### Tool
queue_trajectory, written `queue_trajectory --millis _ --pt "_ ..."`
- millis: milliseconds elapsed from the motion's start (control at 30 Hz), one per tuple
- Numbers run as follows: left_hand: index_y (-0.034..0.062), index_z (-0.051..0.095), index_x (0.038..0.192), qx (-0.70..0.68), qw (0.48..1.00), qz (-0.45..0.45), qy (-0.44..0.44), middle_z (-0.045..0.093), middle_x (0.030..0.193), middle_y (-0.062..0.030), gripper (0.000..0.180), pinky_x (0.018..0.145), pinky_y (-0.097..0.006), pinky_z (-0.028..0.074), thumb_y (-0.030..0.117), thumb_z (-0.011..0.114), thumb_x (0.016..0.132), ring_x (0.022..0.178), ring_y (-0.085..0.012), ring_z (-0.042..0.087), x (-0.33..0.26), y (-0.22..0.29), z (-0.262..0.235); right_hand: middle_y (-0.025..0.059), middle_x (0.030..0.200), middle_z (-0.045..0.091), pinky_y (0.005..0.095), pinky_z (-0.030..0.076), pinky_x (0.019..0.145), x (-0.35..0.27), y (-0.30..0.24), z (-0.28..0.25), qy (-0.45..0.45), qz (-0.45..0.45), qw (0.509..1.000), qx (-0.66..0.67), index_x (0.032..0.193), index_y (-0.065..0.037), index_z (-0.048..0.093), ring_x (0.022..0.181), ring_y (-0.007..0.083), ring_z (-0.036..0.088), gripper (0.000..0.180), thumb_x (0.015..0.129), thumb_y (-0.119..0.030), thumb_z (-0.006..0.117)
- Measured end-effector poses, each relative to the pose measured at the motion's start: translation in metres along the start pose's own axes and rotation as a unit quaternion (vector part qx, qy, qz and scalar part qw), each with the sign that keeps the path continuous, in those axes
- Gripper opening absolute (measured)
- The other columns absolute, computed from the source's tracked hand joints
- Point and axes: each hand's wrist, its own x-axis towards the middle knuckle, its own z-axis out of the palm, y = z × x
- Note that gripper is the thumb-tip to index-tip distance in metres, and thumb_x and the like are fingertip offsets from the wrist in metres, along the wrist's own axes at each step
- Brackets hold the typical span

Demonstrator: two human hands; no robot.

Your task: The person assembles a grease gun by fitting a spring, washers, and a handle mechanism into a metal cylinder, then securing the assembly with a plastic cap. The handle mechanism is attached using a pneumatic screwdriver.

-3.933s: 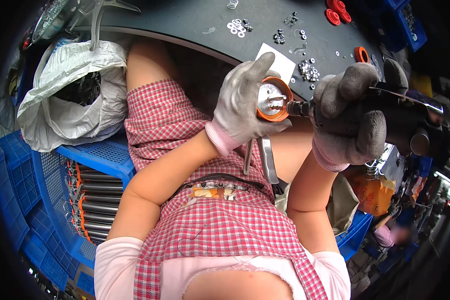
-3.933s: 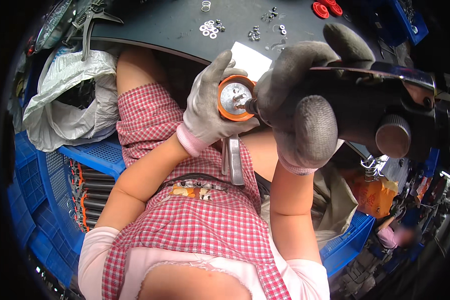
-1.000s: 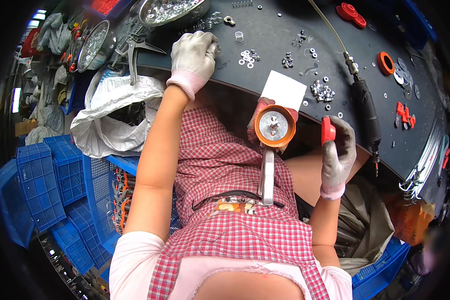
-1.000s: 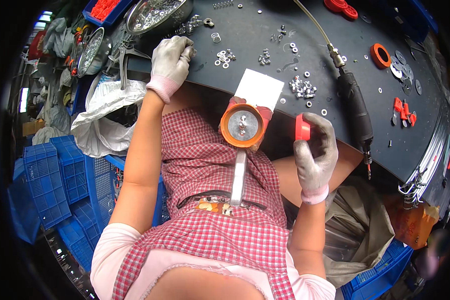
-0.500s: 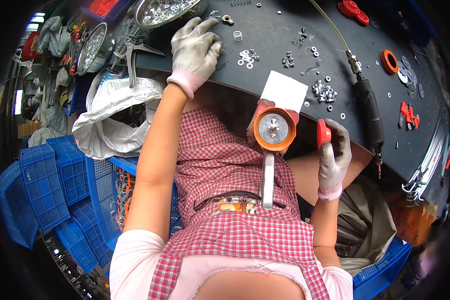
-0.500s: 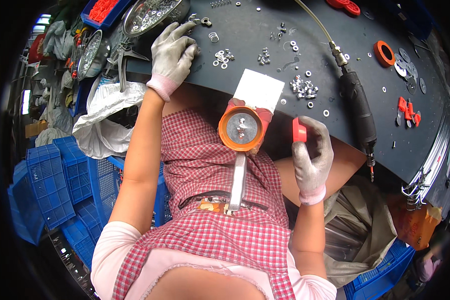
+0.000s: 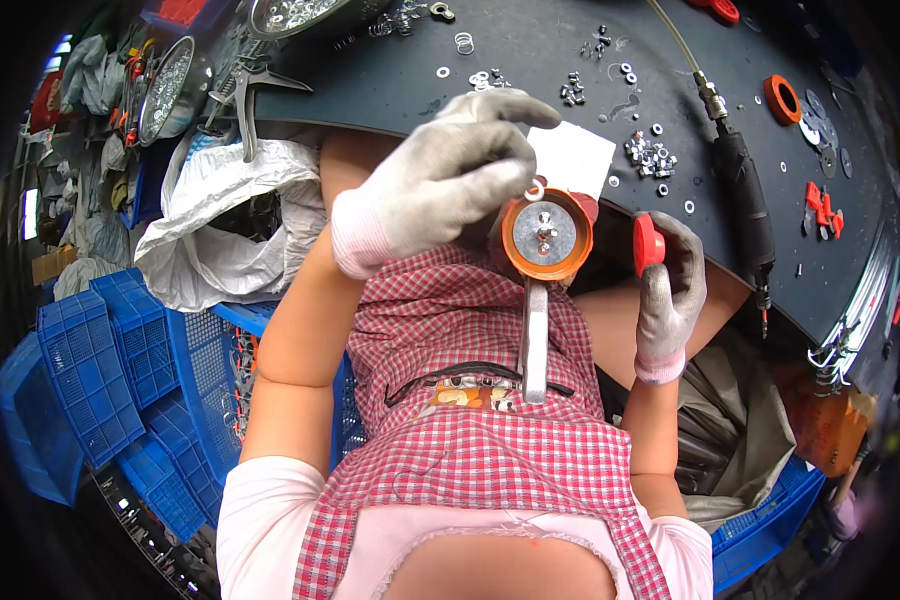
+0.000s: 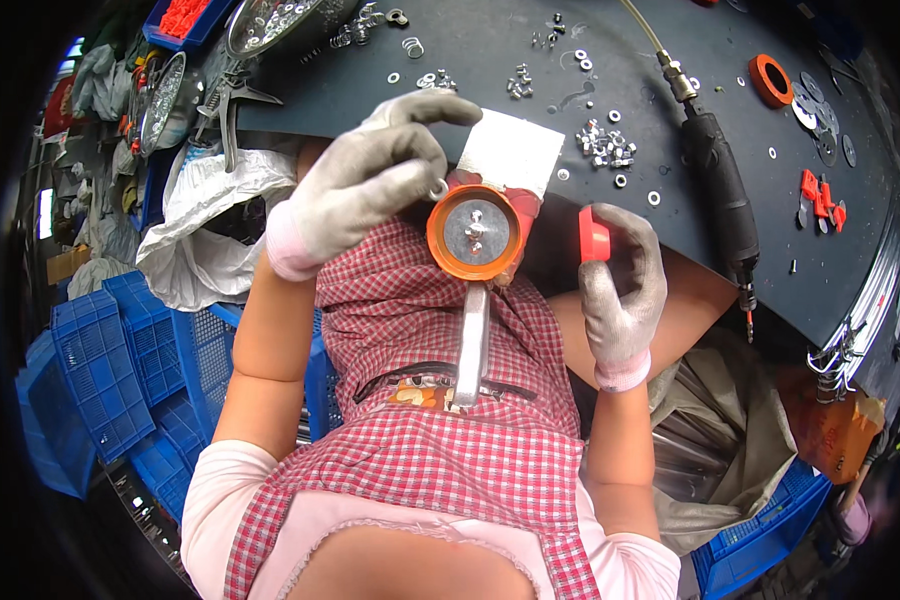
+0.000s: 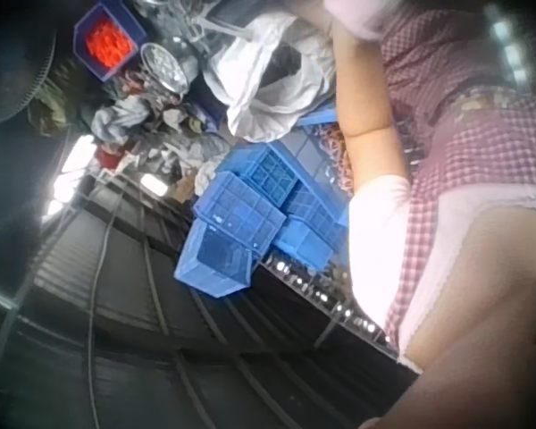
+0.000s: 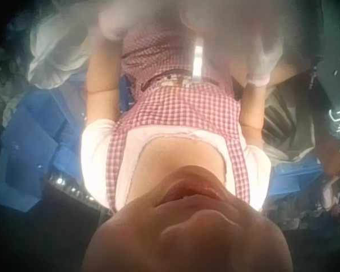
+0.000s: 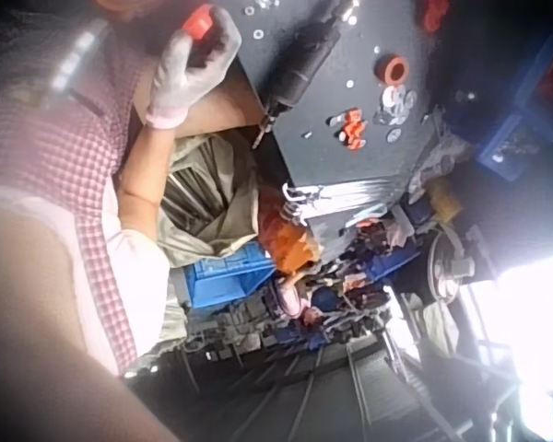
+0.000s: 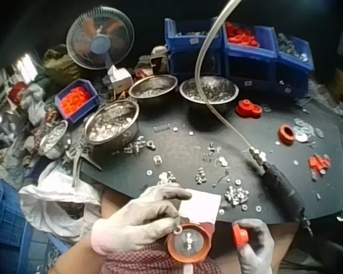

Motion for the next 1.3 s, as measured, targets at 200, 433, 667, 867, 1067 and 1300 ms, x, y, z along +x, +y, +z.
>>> queue_trajectory --millis 200,433,667,867,1067,1300 --pt "-0.0005 0.059 0.080 0.157 0.986 0.053 -0.031 0.054 0.119 -0.0198 0.020 0.102 -0.045 0.029 0.019 0.053 0.079 0.121 -0.0347 0.041 -0.004 0.007 0.019 0.0088 0.109 0.057 0.0300 0.040 0.094 0.004 -0.009 0.009 -0.018 -0.014 1.000 0.014 0.115 0.001 0.053 0.102 0.0168 0.053 0.042 0.073 -0.005 0.053" --pt "-0.0014 0.056 0.097 0.112 0.991 0.028 0.061 0.052 0.120 -0.0191 0.031 0.098 -0.041 0.035 0.027 0.052 0.085 0.112 -0.0316 0.049 -0.011 0.002 0.031 0.0133 0.115 0.055 0.0352 0.045 0.092 0.017 -0.032 0.034 -0.064 -0.093 0.974 0.196 0.115 -0.001 0.051 0.104 0.0202 0.055 0.063 0.059 0.001 0.079" --pt "0.0012 0.053 0.109 -0.181 0.975 0.046 0.119 0.054 0.115 -0.0107 0.050 0.093 -0.034 0.041 0.037 0.070 0.078 0.106 -0.0200 0.052 -0.024 -0.008 0.056 0.0112 0.103 0.061 0.0383 0.049 0.079 0.027 -0.057 0.037 -0.141 -0.256 0.932 -0.216 0.101 -0.006 0.062 0.090 0.0312 0.059 0.049 0.057 -0.015 0.080" --pt "0.0063 0.060 0.109 -0.076 0.986 -0.015 0.145 0.061 0.113 -0.0074 0.042 0.101 -0.040 0.032 0.030 0.068 0.075 0.114 -0.0297 0.049 -0.034 -0.007 0.063 0.0072 0.088 0.062 0.0254 0.046 0.066 0.025 -0.040 0.002 -0.029 -0.063 0.993 -0.095 0.102 -0.002 0.063 0.074 0.0117 0.057 0.024 0.078 -0.006 0.067" --pt "0.0081 0.059 0.108 0.116 0.965 0.099 0.215 0.056 0.117 -0.0162 0.046 0.101 -0.046 0.032 0.029 0.067 0.069 0.117 -0.0371 0.046 -0.026 -0.020 0.077 0.0090 0.090 0.060 0.0357 0.048 0.074 0.043 -0.007 -0.010 0.088 -0.139 0.905 -0.393 0.091 -0.007 0.067 0.082 0.0265 0.059 0.023 0.072 -0.019 0.071" --pt "0.0093 0.057 0.104 -0.085 0.973 0.033 0.211 0.056 0.117 -0.0135 0.061 0.101 -0.045 0.033 0.031 0.082 0.053 0.121 -0.0356 0.043 -0.019 -0.028 0.087 0.0115 0.085 0.059 0.0373 0.048 0.068 0.063 -0.003 -0.020 0.054 -0.212 0.851 -0.478 0.081 -0.001 0.061 0.078 0.0296 0.060 0.009 0.076 -0.006 0.066"
